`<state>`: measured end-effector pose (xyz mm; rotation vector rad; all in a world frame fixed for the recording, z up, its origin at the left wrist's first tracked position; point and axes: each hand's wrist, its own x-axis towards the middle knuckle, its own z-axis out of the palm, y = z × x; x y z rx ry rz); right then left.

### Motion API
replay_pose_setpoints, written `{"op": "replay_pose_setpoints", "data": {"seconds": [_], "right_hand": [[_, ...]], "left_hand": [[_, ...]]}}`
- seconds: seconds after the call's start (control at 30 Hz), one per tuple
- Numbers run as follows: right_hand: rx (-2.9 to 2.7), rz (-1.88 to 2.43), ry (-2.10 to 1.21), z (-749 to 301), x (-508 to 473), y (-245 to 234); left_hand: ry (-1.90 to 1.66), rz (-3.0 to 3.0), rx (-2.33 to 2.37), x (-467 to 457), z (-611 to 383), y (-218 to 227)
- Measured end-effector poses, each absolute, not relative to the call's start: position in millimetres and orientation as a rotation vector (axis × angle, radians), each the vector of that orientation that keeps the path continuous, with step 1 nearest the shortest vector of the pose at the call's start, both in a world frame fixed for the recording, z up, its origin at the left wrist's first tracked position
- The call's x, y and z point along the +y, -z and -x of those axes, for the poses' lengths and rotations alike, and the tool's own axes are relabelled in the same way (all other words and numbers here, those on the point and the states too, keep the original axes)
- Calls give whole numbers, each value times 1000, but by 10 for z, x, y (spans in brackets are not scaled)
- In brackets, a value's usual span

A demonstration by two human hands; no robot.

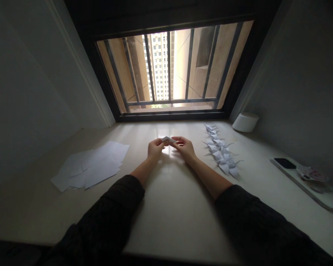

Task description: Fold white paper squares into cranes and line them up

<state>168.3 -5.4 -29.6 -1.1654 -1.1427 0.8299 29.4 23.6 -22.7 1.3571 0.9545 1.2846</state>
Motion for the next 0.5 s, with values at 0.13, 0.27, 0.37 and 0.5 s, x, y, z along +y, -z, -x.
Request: {"op": "replay_pose_setpoints", "data": {"seconds": [0.13, 0.27, 0.37, 0.5], "right_hand": [[-1071, 1193, -910, -1663, -69, 292], [-1062, 1162, -936, -1646, -97, 267], [-1068, 1152, -950, -1643, -116, 245], [-1053, 1136, -965, -1643, -119, 237]], "left_hand": [[-1283, -1372, 969, 231, -295, 226], [-1313, -1381, 993, 220, -300, 221], [-1332, -1358, 1012, 222, -304, 228], [-1349, -1285, 1002, 242, -307, 245]]}}
